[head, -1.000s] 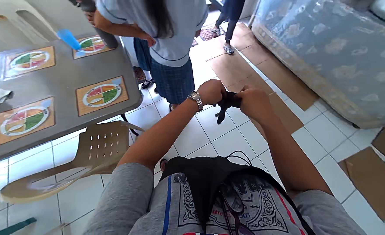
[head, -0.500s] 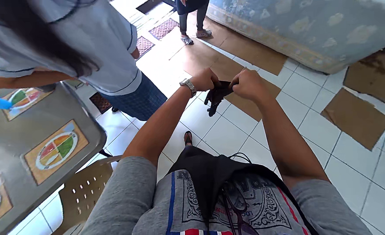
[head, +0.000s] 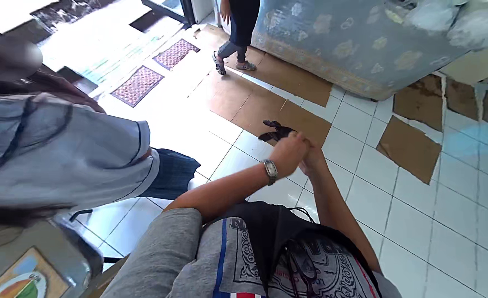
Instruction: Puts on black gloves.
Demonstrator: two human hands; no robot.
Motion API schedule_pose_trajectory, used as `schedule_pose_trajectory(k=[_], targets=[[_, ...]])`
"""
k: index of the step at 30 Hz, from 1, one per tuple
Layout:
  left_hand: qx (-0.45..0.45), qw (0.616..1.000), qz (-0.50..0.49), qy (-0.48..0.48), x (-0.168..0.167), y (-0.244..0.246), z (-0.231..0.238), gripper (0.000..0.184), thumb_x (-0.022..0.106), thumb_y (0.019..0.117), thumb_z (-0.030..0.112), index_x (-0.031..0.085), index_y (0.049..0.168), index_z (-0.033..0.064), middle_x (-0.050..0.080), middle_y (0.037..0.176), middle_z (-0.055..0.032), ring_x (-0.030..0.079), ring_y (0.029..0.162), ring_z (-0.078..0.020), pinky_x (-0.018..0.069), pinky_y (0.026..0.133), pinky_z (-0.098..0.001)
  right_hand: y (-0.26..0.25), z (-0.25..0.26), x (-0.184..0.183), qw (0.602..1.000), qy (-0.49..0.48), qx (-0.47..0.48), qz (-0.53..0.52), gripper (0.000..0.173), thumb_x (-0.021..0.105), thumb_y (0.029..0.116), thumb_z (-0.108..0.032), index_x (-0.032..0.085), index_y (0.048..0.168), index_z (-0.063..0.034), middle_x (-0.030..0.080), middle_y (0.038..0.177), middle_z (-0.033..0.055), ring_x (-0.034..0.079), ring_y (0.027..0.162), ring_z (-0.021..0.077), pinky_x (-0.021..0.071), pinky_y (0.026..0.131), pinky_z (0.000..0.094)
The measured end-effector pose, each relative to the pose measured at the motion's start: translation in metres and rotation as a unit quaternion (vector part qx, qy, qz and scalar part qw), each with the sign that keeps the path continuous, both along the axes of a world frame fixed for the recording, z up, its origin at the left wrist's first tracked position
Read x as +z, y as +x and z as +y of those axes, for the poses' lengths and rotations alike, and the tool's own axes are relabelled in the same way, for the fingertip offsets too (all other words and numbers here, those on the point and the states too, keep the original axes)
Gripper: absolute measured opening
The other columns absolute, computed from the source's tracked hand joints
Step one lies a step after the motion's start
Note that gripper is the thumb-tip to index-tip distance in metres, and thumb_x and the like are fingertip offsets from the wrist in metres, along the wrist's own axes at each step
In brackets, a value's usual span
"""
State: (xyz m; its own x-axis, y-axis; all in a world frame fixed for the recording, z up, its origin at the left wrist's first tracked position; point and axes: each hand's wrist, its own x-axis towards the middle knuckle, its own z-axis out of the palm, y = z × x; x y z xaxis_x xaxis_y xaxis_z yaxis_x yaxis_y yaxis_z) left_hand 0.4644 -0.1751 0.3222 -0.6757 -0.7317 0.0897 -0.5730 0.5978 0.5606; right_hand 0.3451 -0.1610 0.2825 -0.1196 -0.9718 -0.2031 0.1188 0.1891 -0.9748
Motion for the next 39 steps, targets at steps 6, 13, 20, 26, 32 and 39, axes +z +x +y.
schedule_pose_trajectory(k=[6,13,20,26,32,39], targets=[[-0.030,0.992,0.094,0.080,-0.034,-0.033,-0.026,0.052,0.054,0.0920,-0.015,0.051,0.143,-0.0060,0.058,0.133,-0.0305,0.060,0.121,-0.0483,0.0528,0.096,-0.0552,-0.022,-0.039,-0.015,0.978,0.069,-0.184,-0.068,0.021,0.034,0.1092,-0.006,0.054,0.106,-0.0001,0.060,0.079,0.0011,0.062,0.071,0.0059,0.0552,0.069,0.0233],[0.062,0.985,0.107,0.122,-0.056,-0.066,-0.119,0.021,0.050,0.1008,-0.003,0.066,0.112,-0.0094,0.065,0.116,-0.0275,0.062,0.116,-0.0427,0.0516,0.099,-0.0526,-0.057,-0.125,-0.029,0.938,0.065,-0.112,-0.321,0.040,0.020,0.1133,-0.024,0.057,0.106,-0.0116,0.068,0.086,0.0017,0.069,0.081,0.0092,0.0585,0.076,0.0261],[0.083,0.969,0.123,0.196,-0.025,-0.115,-0.183,0.025,0.051,0.1019,0.006,0.062,0.119,-0.0091,0.064,0.120,-0.0263,0.063,0.114,-0.0392,0.0494,0.099,-0.0511,-0.104,-0.216,-0.012,0.985,0.002,-0.168,-0.034,0.028,0.039,0.1075,-0.005,0.057,0.086,-0.0079,0.060,0.063,-0.0054,0.060,0.056,0.0018,0.0534,0.056,0.0201],[0.188,0.930,0.221,0.226,-0.024,-0.145,-0.235,0.030,0.051,0.1060,0.021,0.065,0.099,-0.0044,0.065,0.102,-0.0182,0.064,0.094,-0.0303,0.0495,0.083,-0.0514,-0.154,-0.264,-0.020,0.994,-0.066,0.028,-0.086,0.026,0.043,0.0961,0.010,0.061,0.106,-0.0066,0.070,0.084,-0.0046,0.067,0.075,0.0039,0.0591,0.075,0.0236],[0.128,0.957,0.158,0.206,-0.025,-0.178,-0.266,0.036,0.051,0.1058,0.028,0.064,0.108,-0.0056,0.065,0.112,-0.0217,0.065,0.102,-0.0339,0.0500,0.088,-0.0522,-0.167,-0.306,-0.001,0.991,0.049,-0.091,0.086,0.018,0.048,0.1048,-0.003,0.060,0.092,0.0012,0.058,0.070,0.0007,0.058,0.063,0.0050,0.0518,0.062,0.0241],[0.097,0.950,0.184,0.232,-0.025,-0.189,-0.349,0.054,0.069,0.0947,0.046,0.063,0.116,-0.0037,0.064,0.116,-0.0206,0.065,0.103,-0.0325,0.0511,0.089,-0.0522,-0.175,-0.372,0.000,0.954,0.024,-0.132,-0.267,0.042,0.025,0.1097,-0.010,0.052,0.078,-0.0093,0.055,0.054,-0.0020,0.055,0.047,0.0047,0.0502,0.049,0.0209]])
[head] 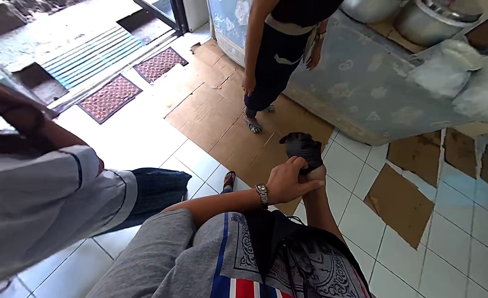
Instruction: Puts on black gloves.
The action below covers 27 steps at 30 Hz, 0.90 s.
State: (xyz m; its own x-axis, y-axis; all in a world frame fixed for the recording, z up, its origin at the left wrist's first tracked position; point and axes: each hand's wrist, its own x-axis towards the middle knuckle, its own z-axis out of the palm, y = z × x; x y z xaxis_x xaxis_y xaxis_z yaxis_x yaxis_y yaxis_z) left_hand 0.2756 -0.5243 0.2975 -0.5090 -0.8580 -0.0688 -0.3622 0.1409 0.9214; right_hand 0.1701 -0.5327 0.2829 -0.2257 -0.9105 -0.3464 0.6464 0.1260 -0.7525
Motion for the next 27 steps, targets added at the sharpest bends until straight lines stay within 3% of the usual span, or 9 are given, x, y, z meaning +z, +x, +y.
schedule_pose_trajectory(k=[2,5,7,9,11,15,20,24,27], targets=[[-0.017,1.000,-0.009,0.007,-0.002,-0.002,-0.031,0.056,0.069,0.0946,0.046,0.062,0.119,-0.0045,0.063,0.119,-0.0221,0.064,0.107,-0.0338,0.0503,0.092,-0.0524,-0.003,-0.030,-0.008,0.996,-0.011,-0.001,0.089,0.032,0.029,0.1092,-0.006,0.053,0.088,-0.0074,0.056,0.063,-0.0026,0.055,0.055,0.0025,0.0497,0.055,0.0191],[-0.045,0.999,-0.008,-0.001,0.003,-0.004,-0.072,0.055,0.068,0.0954,0.044,0.062,0.118,-0.0060,0.062,0.119,-0.0235,0.063,0.109,-0.0349,0.0505,0.093,-0.0520,-0.015,-0.087,-0.016,0.963,-0.077,0.061,0.252,0.034,0.033,0.1113,-0.017,0.048,0.141,-0.0123,0.059,0.121,-0.0018,0.057,0.102,0.0005,0.0495,0.086,0.0232],[-0.067,0.997,0.008,-0.029,0.009,-0.003,-0.098,0.053,0.067,0.0957,0.042,0.062,0.115,-0.0070,0.063,0.117,-0.0244,0.065,0.106,-0.0355,0.0516,0.091,-0.0520,-0.017,-0.106,-0.003,0.970,-0.077,0.070,0.221,0.044,0.033,0.1109,-0.013,0.039,0.154,-0.0141,0.052,0.147,-0.0013,0.053,0.124,0.0037,0.0470,0.102,0.0278],[-0.091,0.993,0.047,-0.057,0.011,0.001,-0.124,0.050,0.068,0.0960,0.038,0.063,0.113,-0.0083,0.064,0.113,-0.0249,0.065,0.099,-0.0345,0.0522,0.087,-0.0498,-0.014,-0.117,0.005,0.993,-0.063,-0.009,0.100,0.026,0.032,0.1101,-0.009,0.054,0.124,-0.0095,0.066,0.106,-0.0028,0.062,0.091,0.0007,0.0534,0.079,0.0197],[-0.091,0.988,0.112,-0.051,0.004,0.005,-0.145,0.043,0.064,0.0992,0.030,0.065,0.116,-0.0091,0.066,0.111,-0.0231,0.066,0.095,-0.0287,0.0536,0.086,-0.0422,-0.018,-0.130,0.009,0.995,-0.050,-0.056,0.071,0.032,0.033,0.1024,-0.001,0.059,0.086,-0.0086,0.065,0.064,-0.0002,0.061,0.054,0.0063,0.0527,0.051,0.0233],[0.024,0.970,0.172,0.173,-0.024,0.021,-0.180,0.032,0.051,0.1065,0.022,0.065,0.112,-0.0063,0.067,0.101,-0.0111,0.062,0.087,-0.0109,0.0513,0.081,-0.0288,-0.045,-0.147,0.008,0.988,-0.081,-0.030,-0.125,0.052,0.016,0.1119,-0.035,0.062,0.122,-0.0122,0.074,0.113,0.0100,0.072,0.104,0.0224,0.0617,0.089,0.0422],[0.072,0.898,0.251,0.354,-0.045,0.022,-0.225,0.059,0.024,0.1116,0.047,0.065,0.124,0.0055,0.069,0.100,0.0005,0.063,0.086,-0.0073,0.0508,0.077,-0.0264,-0.050,-0.158,0.008,0.984,-0.021,-0.015,-0.178,0.053,0.017,0.1107,-0.036,0.063,0.115,-0.0116,0.074,0.108,0.0117,0.074,0.100,0.0245,0.0626,0.085,0.0439],[0.161,0.856,0.380,0.312,-0.042,0.009,-0.243,0.021,0.051,0.1082,0.022,0.064,0.096,0.0099,0.063,0.080,0.0033,0.059,0.070,-0.0045,0.0507,0.067,-0.0208,-0.056,-0.169,0.008,0.982,0.006,0.015,-0.189,0.053,0.017,0.1107,-0.034,0.065,0.110,-0.0104,0.075,0.103,0.0113,0.075,0.096,0.0232,0.0635,0.082,0.0425],[0.212,0.858,0.384,0.268,-0.044,0.010,-0.247,0.017,0.057,0.1046,0.014,0.064,0.089,0.0099,0.060,0.074,0.0043,0.055,0.065,-0.0032,0.0478,0.065,-0.0191,-0.069,-0.179,0.008,0.988,0.021,0.036,-0.149,0.051,0.015,0.1113,-0.029,0.062,0.112,-0.0103,0.074,0.103,0.0099,0.074,0.096,0.0208,0.0632,0.083,0.0390]])
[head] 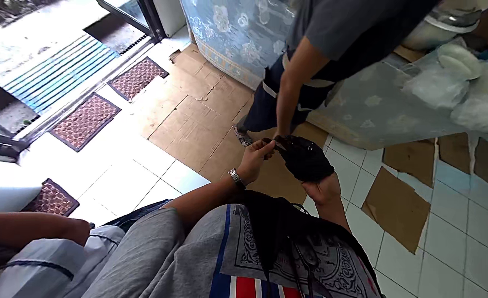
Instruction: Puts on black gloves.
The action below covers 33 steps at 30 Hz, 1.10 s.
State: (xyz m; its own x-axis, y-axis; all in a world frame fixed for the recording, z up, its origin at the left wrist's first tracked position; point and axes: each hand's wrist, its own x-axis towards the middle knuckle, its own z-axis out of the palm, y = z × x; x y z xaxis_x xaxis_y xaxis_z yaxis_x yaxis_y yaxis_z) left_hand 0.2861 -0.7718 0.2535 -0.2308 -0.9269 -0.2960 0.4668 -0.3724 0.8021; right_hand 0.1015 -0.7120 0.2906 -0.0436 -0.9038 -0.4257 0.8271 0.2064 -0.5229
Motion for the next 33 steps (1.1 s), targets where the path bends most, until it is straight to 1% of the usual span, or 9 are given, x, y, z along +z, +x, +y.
schedule_pose_trajectory(k=[3,6,9,12,18,23,26,29,33], targets=[[0.033,0.999,-0.022,-0.006,-0.002,-0.006,0.005,0.016,0.057,0.1045,0.012,0.063,0.089,0.0106,0.060,0.074,0.0056,0.056,0.066,-0.0022,0.0485,0.067,-0.0186,-0.006,-0.011,-0.002,0.996,0.014,-0.035,0.078,0.045,0.013,0.1121,-0.022,0.056,0.109,-0.0099,0.072,0.096,0.0061,0.073,0.090,0.0154,0.0620,0.081,0.0331],[0.071,0.997,-0.035,0.018,-0.002,-0.024,0.012,0.019,0.056,0.1045,0.009,0.061,0.087,0.0089,0.059,0.071,0.0050,0.055,0.064,-0.0027,0.0480,0.066,-0.0190,-0.014,-0.017,-0.001,0.995,-0.006,-0.037,0.090,0.042,0.018,0.1121,-0.017,0.058,0.115,-0.0068,0.073,0.101,0.0071,0.073,0.095,0.0156,0.0611,0.087,0.0328],[0.120,0.991,-0.046,0.037,-0.001,-0.037,0.009,0.019,0.056,0.1043,0.009,0.060,0.085,0.0093,0.058,0.069,0.0056,0.053,0.062,-0.0022,0.0465,0.065,-0.0186,-0.018,-0.026,0.004,0.988,0.037,-0.043,0.143,0.034,0.022,0.1113,-0.012,0.055,0.104,-0.0077,0.070,0.088,0.0036,0.071,0.082,0.0121,0.0617,0.077,0.0297],[0.167,0.983,-0.060,0.039,-0.002,-0.043,0.005,0.019,0.058,0.1038,0.008,0.060,0.085,0.0095,0.058,0.069,0.0064,0.053,0.063,-0.0016,0.0466,0.065,-0.0186,-0.025,-0.033,0.007,0.982,0.058,-0.023,0.177,0.032,0.023,0.1114,-0.012,0.054,0.104,-0.0088,0.068,0.085,0.0022,0.070,0.079,0.0105,0.0610,0.074,0.0286],[0.200,0.973,-0.094,0.066,-0.006,-0.054,-0.003,0.018,0.058,0.1044,0.010,0.060,0.086,0.0091,0.057,0.070,0.0060,0.054,0.064,-0.0022,0.0466,0.066,-0.0192,-0.035,-0.048,0.003,0.994,0.067,-0.001,0.091,0.039,0.018,0.1135,-0.028,0.053,0.112,-0.0104,0.068,0.095,0.0056,0.070,0.088,0.0153,0.0607,0.079,0.0339],[0.145,0.968,-0.151,0.142,-0.017,-0.058,-0.010,0.018,0.059,0.1049,0.018,0.063,0.101,0.0012,0.061,0.083,-0.0025,0.055,0.069,-0.0069,0.0465,0.065,-0.0227,-0.031,-0.056,-0.007,0.998,0.030,0.044,0.043,0.036,0.018,0.1115,-0.017,0.054,0.111,-0.0091,0.069,0.096,0.0059,0.071,0.090,0.0149,0.0607,0.082,0.0326],[0.157,0.948,-0.274,-0.034,-0.018,-0.061,-0.001,0.035,0.071,0.0963,0.017,0.056,0.117,-0.0069,0.062,0.104,-0.0149,0.062,0.088,-0.0175,0.0530,0.080,-0.0341,-0.029,-0.061,-0.014,0.995,0.012,0.075,0.058,0.035,0.018,0.1121,-0.015,0.053,0.115,-0.0092,0.069,0.099,0.0053,0.070,0.093,0.0135,0.0595,0.086,0.0306],[0.081,0.881,-0.357,-0.301,-0.009,-0.066,-0.001,0.044,0.081,0.0851,0.024,0.063,0.107,-0.0098,0.067,0.099,-0.0213,0.066,0.094,-0.0277,0.0551,0.087,-0.0428,-0.023,-0.069,-0.016,0.991,0.026,0.072,0.111,0.034,0.021,0.1127,-0.015,0.054,0.111,-0.0073,0.068,0.091,0.0039,0.070,0.084,0.0110,0.0598,0.080,0.0276],[-0.056,0.845,-0.379,-0.373,-0.005,-0.080,-0.012,0.023,0.065,0.0977,0.014,0.070,0.104,-0.0078,0.071,0.102,-0.0215,0.068,0.103,-0.0325,0.0525,0.097,-0.0457,-0.017,-0.077,-0.024,0.990,0.019,0.056,0.128,0.033,0.025,0.1113,-0.012,0.057,0.103,-0.0060,0.067,0.082,0.0038,0.068,0.075,0.0106,0.0593,0.073,0.0265]])
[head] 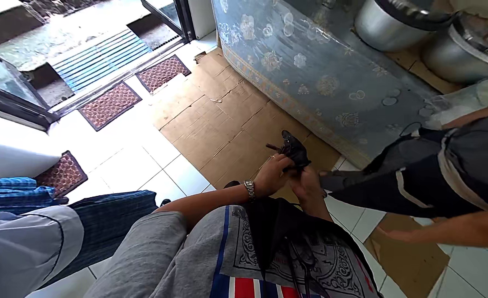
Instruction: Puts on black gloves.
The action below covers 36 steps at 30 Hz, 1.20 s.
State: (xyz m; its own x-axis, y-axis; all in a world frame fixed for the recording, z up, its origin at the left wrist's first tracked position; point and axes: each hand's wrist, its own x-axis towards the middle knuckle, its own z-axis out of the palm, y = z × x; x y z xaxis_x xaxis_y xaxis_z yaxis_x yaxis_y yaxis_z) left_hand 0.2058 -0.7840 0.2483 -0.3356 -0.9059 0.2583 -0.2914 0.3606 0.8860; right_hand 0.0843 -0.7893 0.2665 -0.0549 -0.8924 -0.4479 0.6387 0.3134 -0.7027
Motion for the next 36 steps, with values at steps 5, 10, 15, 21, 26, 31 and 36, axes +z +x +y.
schedule_pose_trajectory(k=[5,10,15,21,26,31,36], targets=[[-0.056,0.994,0.005,0.095,0.016,0.000,-0.002,0.025,0.049,0.0992,0.009,0.066,0.098,-0.0103,0.066,0.098,-0.0218,0.063,0.097,-0.0295,0.0489,0.090,-0.0436,-0.001,-0.007,-0.002,1.000,0.012,-0.013,-0.015,0.032,0.025,0.1118,-0.014,0.055,0.100,-0.0086,0.065,0.074,0.0011,0.066,0.065,0.0082,0.0581,0.064,0.0245],[-0.065,0.995,0.005,0.079,0.016,-0.001,-0.001,0.029,0.049,0.0986,0.014,0.063,0.086,-0.0077,0.061,0.087,-0.0184,0.060,0.090,-0.0285,0.0460,0.085,-0.0433,0.002,-0.003,-0.009,0.995,-0.046,0.007,0.087,0.026,0.031,0.1077,0.000,0.055,0.100,-0.0062,0.066,0.073,-0.0004,0.066,0.064,0.0061,0.0587,0.063,0.0228],[-0.036,0.997,0.052,0.044,0.014,-0.008,0.003,0.028,0.049,0.1019,0.012,0.065,0.090,-0.0083,0.062,0.090,-0.0177,0.061,0.091,-0.0259,0.0476,0.086,-0.0399,0.002,-0.007,-0.009,0.966,-0.083,-0.004,0.246,0.015,0.052,0.0960,0.008,0.054,0.108,-0.0007,0.064,0.080,0.0015,0.065,0.070,0.0059,0.0581,0.067,0.0237],[-0.040,0.999,-0.009,0.036,0.019,-0.007,0.004,0.028,0.051,0.1050,0.013,0.066,0.099,-0.0098,0.066,0.099,-0.0225,0.065,0.100,-0.0328,0.0504,0.092,-0.0443,0.000,-0.005,0.001,0.996,-0.018,0.054,0.063,0.024,0.039,0.1064,-0.002,0.055,0.089,-0.0080,0.061,0.066,0.0007,0.061,0.058,0.0074,0.0560,0.060,0.0230],[0.050,0.983,0.086,0.156,0.017,0.004,0.014,0.030,0.053,0.1046,0.017,0.066,0.095,-0.0086,0.064,0.085,-0.0140,0.062,0.080,-0.0181,0.0518,0.079,-0.0360,-0.003,-0.002,0.001,0.999,0.000,0.035,-0.025,0.034,0.025,0.1133,-0.023,0.055,0.112,-0.0076,0.069,0.090,0.0069,0.070,0.081,0.0147,0.0609,0.076,0.0322],[0.057,0.861,0.220,0.455,-0.010,0.035,0.003,0.074,0.012,0.1101,0.054,0.064,0.092,0.0038,0.062,0.073,0.0010,0.060,0.066,-0.0080,0.0510,0.066,-0.0254,-0.018,0.008,0.008,0.996,0.009,0.025,-0.090,0.042,0.020,0.1128,-0.033,0.056,0.117,-0.0113,0.072,0.104,0.0095,0.072,0.096,0.0205,0.0617,0.083,0.0389],[0.104,0.799,0.408,0.430,-0.011,0.033,-0.013,0.045,0.038,0.1103,0.045,0.061,0.111,0.0079,0.065,0.091,-0.0024,0.064,0.080,-0.0109,0.0559,0.075,-0.0290,-0.017,0.024,0.001,0.990,0.006,0.081,-0.114,0.045,0.022,0.1126,-0.034,0.057,0.126,-0.0108,0.072,0.114,0.0125,0.072,0.104,0.0239,0.0615,0.089,0.0425]])
